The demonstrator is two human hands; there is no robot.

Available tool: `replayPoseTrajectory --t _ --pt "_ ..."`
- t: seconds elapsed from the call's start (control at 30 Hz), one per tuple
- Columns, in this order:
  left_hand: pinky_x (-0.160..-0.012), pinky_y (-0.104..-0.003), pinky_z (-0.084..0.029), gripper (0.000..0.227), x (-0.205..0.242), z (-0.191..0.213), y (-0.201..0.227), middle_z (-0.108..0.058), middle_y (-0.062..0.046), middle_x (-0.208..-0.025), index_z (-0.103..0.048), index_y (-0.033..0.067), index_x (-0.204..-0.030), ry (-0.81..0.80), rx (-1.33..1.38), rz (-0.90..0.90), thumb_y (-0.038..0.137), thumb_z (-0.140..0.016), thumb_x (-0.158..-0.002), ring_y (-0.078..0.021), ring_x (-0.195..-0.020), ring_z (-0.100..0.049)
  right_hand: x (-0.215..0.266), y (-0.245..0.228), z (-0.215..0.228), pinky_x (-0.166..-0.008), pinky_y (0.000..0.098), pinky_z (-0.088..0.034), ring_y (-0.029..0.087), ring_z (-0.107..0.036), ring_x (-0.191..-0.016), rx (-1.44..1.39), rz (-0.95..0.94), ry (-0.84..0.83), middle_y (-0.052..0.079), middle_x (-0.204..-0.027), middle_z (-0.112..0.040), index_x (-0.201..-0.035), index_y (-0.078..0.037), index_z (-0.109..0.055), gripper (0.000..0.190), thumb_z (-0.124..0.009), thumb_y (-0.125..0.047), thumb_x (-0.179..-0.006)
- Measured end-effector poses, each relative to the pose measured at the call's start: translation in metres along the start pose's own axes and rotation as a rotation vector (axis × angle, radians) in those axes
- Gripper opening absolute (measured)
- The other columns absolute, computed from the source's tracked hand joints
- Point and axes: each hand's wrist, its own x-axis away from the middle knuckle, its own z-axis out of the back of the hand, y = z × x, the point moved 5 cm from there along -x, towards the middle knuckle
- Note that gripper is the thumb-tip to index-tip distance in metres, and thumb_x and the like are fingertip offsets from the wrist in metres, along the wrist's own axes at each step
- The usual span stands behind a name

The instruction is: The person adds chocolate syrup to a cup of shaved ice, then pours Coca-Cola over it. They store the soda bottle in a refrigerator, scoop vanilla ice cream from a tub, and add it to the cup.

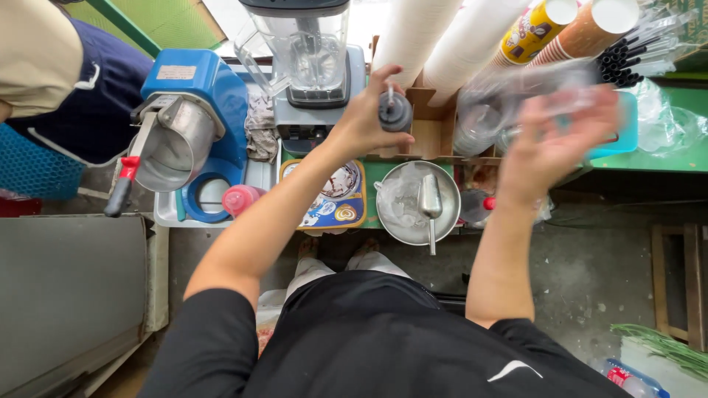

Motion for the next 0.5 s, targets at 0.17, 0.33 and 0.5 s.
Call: replayPoseTrajectory --t 0.17,0.33,0.5 --pt "-0.103 -0.040 -0.045 0.111 -0.028 -0.043 -0.046 -0.058 -0.014 -0.134 -0.032 0.0107 -0.149 -0.285 -0.138 -0.044 0.019 -0.102 -0.063 -0.0337 -0.126 -0.058 -0.079 -0.037 -0.012 -0.119 0.0512 -0.051 0.024 -0.051 -0.141 -0.171 0.467 0.072 0.003 -0.147 -0.047 -0.149 -0.020 -0.044 0.056 -0.070 0.009 -0.108" --pt "-0.106 -0.044 -0.043 0.110 -0.036 -0.059 -0.071 -0.050 -0.018 -0.147 -0.032 0.0087 -0.150 -0.478 -0.239 0.108 0.015 -0.098 -0.062 -0.0369 -0.134 -0.050 -0.116 -0.005 -0.058 -0.104 0.0474 -0.066 0.024 -0.057 -0.134 -0.131 0.502 -0.054 0.005 -0.145 -0.054 -0.150 -0.025 -0.041 0.065 -0.077 0.009 -0.108" --pt "-0.102 -0.044 -0.043 0.115 -0.041 -0.071 -0.111 -0.049 -0.016 -0.148 -0.030 0.0079 -0.147 -0.537 -0.280 0.142 0.019 -0.101 -0.057 -0.0362 -0.131 -0.050 -0.126 0.013 -0.089 -0.079 0.0410 -0.060 0.029 -0.062 -0.099 0.271 0.382 -0.242 0.014 -0.115 -0.062 -0.123 -0.006 -0.057 0.039 -0.084 -0.006 -0.095"
